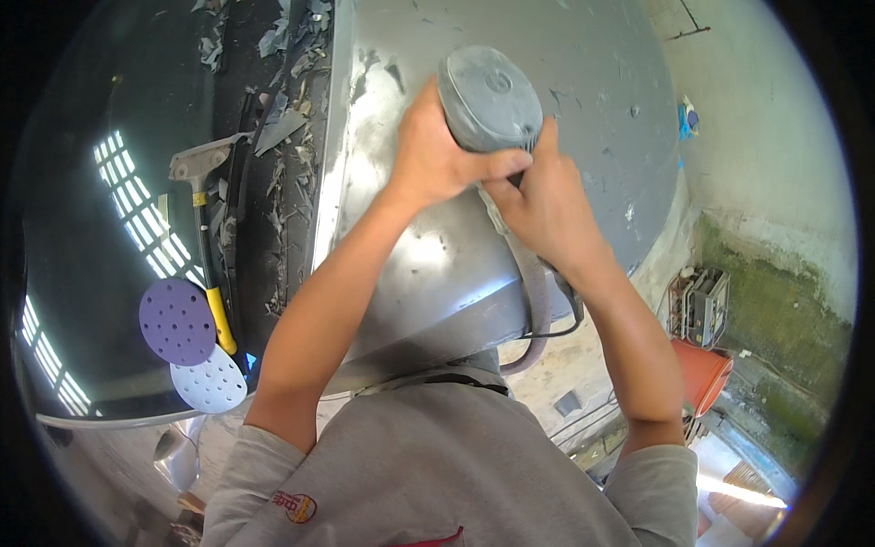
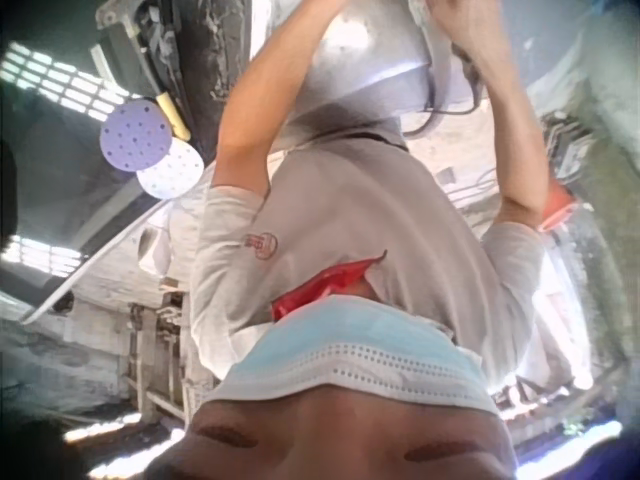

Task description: The person uses a handheld orbital sander to smooth a grey car panel. They move the sander in circular motions across the surface, removing material and creating a uniform matte finish. Spare sanding discs and a scraper are visible on the windshield.

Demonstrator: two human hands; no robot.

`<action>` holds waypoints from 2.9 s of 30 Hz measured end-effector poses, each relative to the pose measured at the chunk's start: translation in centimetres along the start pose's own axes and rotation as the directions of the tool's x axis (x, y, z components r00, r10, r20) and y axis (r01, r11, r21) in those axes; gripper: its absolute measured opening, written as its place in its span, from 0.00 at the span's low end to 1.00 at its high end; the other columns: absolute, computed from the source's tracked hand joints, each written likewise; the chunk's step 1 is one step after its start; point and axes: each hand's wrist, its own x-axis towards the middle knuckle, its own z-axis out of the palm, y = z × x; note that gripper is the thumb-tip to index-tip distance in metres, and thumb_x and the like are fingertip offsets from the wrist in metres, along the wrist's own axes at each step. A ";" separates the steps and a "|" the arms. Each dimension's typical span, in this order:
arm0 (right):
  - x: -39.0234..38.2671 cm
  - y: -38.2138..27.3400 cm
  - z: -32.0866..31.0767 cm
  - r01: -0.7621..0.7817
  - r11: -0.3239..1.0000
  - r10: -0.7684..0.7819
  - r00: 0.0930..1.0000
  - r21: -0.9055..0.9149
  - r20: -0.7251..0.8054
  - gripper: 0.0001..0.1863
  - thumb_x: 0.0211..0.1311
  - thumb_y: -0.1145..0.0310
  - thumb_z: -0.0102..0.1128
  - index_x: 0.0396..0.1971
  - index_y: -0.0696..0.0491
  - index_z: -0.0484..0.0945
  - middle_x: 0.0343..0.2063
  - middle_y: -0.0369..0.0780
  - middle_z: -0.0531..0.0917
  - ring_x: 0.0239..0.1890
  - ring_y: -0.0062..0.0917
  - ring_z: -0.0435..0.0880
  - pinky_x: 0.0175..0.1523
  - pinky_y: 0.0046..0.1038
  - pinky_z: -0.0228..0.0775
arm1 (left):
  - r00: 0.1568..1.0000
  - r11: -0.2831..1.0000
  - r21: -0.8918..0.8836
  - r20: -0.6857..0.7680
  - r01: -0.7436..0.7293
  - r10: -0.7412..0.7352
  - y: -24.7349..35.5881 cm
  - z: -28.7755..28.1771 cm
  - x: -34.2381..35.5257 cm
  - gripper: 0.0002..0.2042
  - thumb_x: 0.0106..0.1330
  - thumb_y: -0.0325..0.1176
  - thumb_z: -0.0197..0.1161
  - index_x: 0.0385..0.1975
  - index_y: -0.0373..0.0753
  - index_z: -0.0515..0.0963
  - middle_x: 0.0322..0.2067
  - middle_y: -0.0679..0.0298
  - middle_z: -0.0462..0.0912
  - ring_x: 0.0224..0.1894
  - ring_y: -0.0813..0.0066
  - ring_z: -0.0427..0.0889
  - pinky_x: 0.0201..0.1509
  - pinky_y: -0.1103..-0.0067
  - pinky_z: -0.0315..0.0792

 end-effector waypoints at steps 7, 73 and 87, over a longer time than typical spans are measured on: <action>-7.7 -1.1 0.6 0.031 0.996 -0.022 0.995 -0.085 0.102 0.44 0.64 0.75 0.63 0.68 0.86 0.49 0.18 0.51 0.82 0.21 0.44 0.89 0.30 0.38 0.80 | 0.978 0.945 0.283 -0.077 -0.163 0.192 2.7 -0.2 -8.8 0.55 0.32 0.69 0.87 0.57 0.32 0.81 0.50 0.50 0.87 0.53 0.45 0.86 0.64 0.56 0.74; 8.7 -3.0 2.7 -0.179 0.953 0.148 0.979 -0.243 -0.139 0.39 0.65 0.49 0.73 0.52 0.75 0.73 0.42 0.65 0.88 0.47 0.59 0.90 0.52 0.47 0.82 | 0.992 0.976 -0.215 0.107 -0.041 0.065 -0.7 -4.0 6.3 0.34 0.60 0.51 0.84 0.57 0.32 0.83 0.51 0.56 0.91 0.53 0.67 0.89 0.59 0.70 0.82; 6.1 -1.8 2.4 -0.135 0.955 0.104 0.986 -0.265 -0.127 0.33 0.66 0.57 0.69 0.51 0.75 0.72 0.38 0.67 0.87 0.44 0.63 0.89 0.50 0.51 0.83 | 0.978 0.963 -0.268 0.207 0.037 0.020 -1.2 -2.8 4.0 0.31 0.65 0.49 0.81 0.59 0.33 0.83 0.48 0.57 0.92 0.50 0.69 0.90 0.57 0.71 0.84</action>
